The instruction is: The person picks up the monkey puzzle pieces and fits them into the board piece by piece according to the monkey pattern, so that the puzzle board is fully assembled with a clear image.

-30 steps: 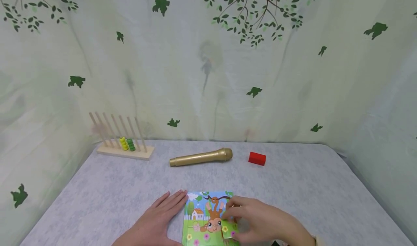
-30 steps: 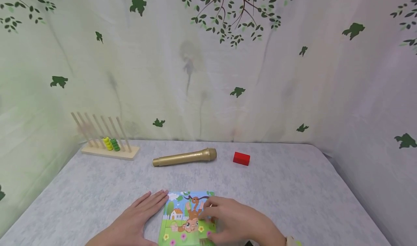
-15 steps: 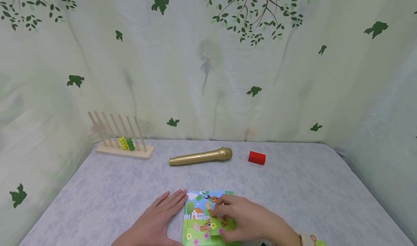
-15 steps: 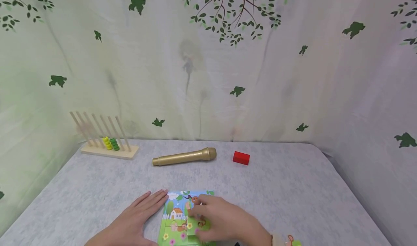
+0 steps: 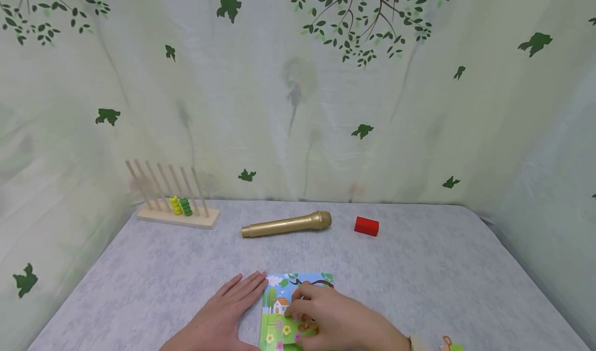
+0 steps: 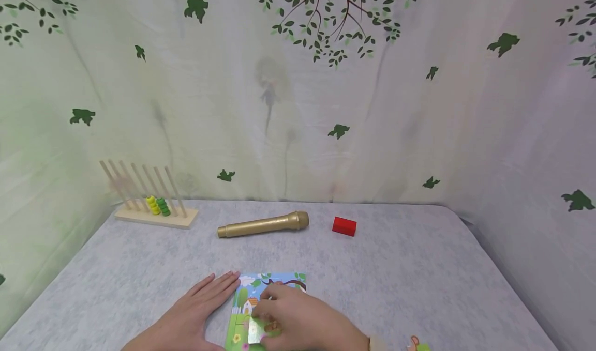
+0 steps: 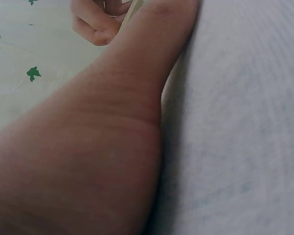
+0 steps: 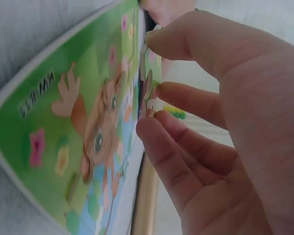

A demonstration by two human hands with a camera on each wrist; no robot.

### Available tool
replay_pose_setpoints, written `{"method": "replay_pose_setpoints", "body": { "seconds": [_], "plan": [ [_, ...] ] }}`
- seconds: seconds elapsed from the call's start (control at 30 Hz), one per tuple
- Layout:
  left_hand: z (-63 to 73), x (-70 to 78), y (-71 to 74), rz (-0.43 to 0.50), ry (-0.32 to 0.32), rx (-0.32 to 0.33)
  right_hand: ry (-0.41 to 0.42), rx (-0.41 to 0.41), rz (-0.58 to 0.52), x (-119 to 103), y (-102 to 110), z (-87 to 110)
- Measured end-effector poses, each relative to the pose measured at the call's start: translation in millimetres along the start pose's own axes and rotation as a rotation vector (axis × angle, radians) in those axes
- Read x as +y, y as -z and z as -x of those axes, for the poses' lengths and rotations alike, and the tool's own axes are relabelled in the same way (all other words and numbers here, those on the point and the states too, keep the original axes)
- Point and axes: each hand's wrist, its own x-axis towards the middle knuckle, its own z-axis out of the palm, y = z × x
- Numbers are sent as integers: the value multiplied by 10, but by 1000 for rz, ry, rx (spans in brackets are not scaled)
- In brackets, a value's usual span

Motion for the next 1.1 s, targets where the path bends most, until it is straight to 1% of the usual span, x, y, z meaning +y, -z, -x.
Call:
{"method": "replay_pose_setpoints", "body": {
  "seconds": [0.07, 0.17, 0.37, 0.5, 0.67, 0.73, 0.83, 0.93, 1.1],
  "plan": [
    [2, -1, 0, -14, -11, 9, -44, -41, -16, -24, -5, -13],
    [7, 1, -3, -16, -10, 10, -63, -61, -15, -47, -27, -34],
    [16, 0, -13, -4, 8, 4, 11, -11, 25, -71, -104, -65],
    [18, -6, -13, -17, -2, 10, 24, 9, 36, -78, -150, -73],
    [20, -5, -10, -22, -10, 21, 54, 35, 81, -73, -188, -88],
    [22, -4, -12, -22, -12, 25, 50, 35, 78, -71, -199, -92],
    [23, -6, -21, -31, -22, 39, 29, 20, 44, -73, -212, -95],
    [20, -15, -37, -54, -43, 62, 20, 10, 22, -72, -224, -108],
    [14, -19, -53, -87, -71, 105, 58, 16, 56, -57, -258, -143]
  ]
}}
